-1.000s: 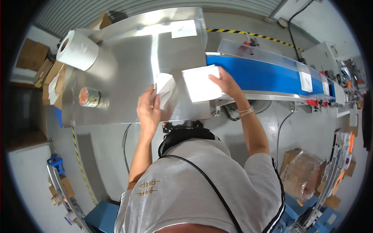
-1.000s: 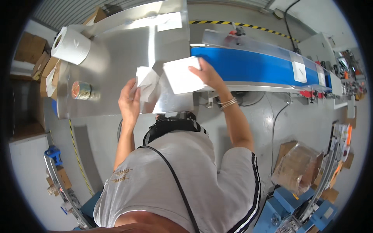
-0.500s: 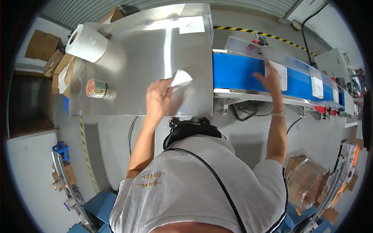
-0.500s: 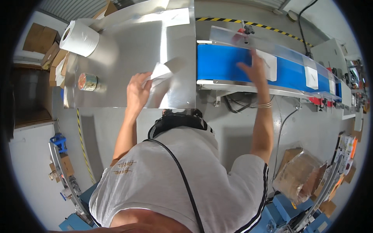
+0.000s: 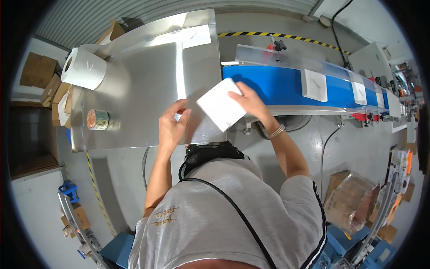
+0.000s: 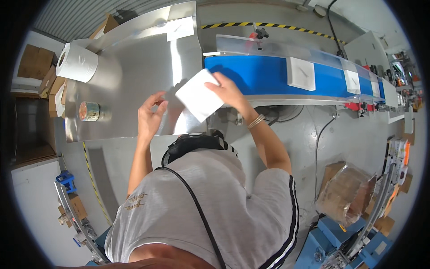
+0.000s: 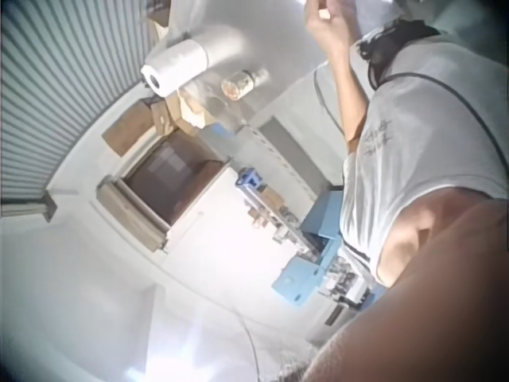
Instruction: Move stacks of paper napkins from the machine conveyor to a processing table.
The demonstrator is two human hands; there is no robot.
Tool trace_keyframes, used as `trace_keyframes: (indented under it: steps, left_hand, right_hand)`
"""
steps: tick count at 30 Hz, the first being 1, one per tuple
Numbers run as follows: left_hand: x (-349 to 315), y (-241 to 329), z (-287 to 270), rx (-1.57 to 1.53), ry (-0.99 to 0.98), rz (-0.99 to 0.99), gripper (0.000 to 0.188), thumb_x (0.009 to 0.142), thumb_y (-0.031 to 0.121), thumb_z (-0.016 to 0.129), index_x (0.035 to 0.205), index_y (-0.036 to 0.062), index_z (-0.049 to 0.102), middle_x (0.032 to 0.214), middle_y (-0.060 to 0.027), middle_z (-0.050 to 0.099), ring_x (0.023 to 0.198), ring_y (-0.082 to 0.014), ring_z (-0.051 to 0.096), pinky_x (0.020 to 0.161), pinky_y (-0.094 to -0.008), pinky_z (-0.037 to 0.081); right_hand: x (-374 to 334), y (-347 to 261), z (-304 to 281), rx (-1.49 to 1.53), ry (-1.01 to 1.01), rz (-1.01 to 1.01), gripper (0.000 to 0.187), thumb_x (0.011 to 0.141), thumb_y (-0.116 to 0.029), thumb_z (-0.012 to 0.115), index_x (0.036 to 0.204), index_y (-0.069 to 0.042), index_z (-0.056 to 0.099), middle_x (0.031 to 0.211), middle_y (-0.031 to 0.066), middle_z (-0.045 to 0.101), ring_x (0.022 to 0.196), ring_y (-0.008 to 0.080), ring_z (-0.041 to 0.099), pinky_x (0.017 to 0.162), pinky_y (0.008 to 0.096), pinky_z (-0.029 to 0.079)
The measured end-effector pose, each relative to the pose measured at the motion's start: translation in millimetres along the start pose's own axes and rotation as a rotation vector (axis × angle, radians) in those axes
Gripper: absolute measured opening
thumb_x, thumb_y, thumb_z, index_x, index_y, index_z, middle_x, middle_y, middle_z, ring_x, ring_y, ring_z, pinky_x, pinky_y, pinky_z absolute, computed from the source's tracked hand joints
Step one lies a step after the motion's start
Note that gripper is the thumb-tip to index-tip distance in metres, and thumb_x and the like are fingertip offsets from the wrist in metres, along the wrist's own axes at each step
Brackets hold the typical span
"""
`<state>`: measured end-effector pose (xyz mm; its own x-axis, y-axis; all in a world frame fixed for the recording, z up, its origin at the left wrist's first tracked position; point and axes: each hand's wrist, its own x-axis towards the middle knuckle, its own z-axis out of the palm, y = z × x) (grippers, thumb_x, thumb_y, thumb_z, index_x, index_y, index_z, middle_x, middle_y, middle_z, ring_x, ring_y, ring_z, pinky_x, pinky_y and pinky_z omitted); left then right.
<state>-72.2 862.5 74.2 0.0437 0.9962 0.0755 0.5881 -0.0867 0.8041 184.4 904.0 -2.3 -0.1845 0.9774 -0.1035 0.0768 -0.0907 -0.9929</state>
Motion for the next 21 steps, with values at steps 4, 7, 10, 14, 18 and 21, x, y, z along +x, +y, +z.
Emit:
trace_keyframes:
  steps: [4,7,10,14,18,21]
  left_hand:
    - [-6.5,-14.5,1.6,0.033,0.02,-0.036,0.029,0.083,0.008,0.066,0.111,0.0009,0.065,0.091,-0.0129,0.068,0.081,-0.0205,0.064,0.078,-0.0328,0.05]
    - [-7.3,-21.5,5.1,0.059,0.001,-0.07,0.028,0.083,0.008,0.065,0.11,0.0001,0.065,0.092,-0.0135,0.068,0.08,-0.0206,0.064,0.076,-0.0326,0.05]
    - [-4.4,-28.6,9.7,0.08,-0.019,-0.072,0.027,0.083,0.008,0.065,0.109,0.0006,0.065,0.092,-0.0147,0.068,0.079,-0.0215,0.065,0.075,-0.0322,0.05]
    - [-2.0,-39.5,14.1,0.072,0.001,-0.055,0.024,0.083,0.009,0.065,0.106,0.0012,0.066,0.091,-0.0157,0.068,0.076,-0.0229,0.065,0.071,-0.0324,0.051]
    - [-16.6,-44.2,-0.5,-0.046,-0.147,-0.381,0.021,0.085,0.011,0.059,0.103,0.0018,0.065,0.091,-0.0182,0.067,0.077,-0.0251,0.066,0.072,-0.0343,0.053]
    - [-38.7,-86.5,10.9,-0.036,-0.123,-0.032,0.025,0.083,0.012,0.061,0.105,0.0007,0.063,0.097,-0.0189,0.065,0.085,-0.0304,0.065,0.076,-0.0374,0.052]
  right_hand:
    - [6.3,17.2,-65.2,-0.395,0.411,0.094,0.036,0.088,-0.034,0.065,0.097,0.001,0.06,0.079,0.0097,0.062,0.071,0.0158,0.058,0.065,0.0327,0.047]
    - [4.9,40.1,-122.2,-0.527,0.603,0.107,0.042,0.088,-0.04,0.063,0.092,0.001,0.061,0.078,0.0122,0.062,0.071,0.0161,0.056,0.064,0.0321,0.045]
    - [-6.1,41.1,-163.1,-0.706,0.76,0.044,0.044,0.085,-0.042,0.064,0.101,-0.001,0.062,0.087,0.0183,0.066,0.076,0.0342,0.063,0.07,0.0391,0.049]
    - [-10.3,26.8,-172.8,-1.401,1.053,0.034,0.058,0.079,-0.046,0.069,0.115,-0.001,0.059,0.111,0.0212,0.063,0.101,0.0388,0.059,0.086,0.0423,0.047]
    - [-5.8,27.3,-152.7,-1.225,0.928,-0.2,0.065,0.082,-0.044,0.068,0.125,0.003,0.052,0.124,0.0227,0.055,0.115,0.0386,0.05,0.097,0.0458,0.04]
    - [-6.1,17.7,-96.2,-0.999,0.75,-0.169,0.057,0.089,-0.037,0.063,0.127,0.004,0.051,0.125,0.0226,0.055,0.115,0.0364,0.053,0.1,0.0442,0.04]
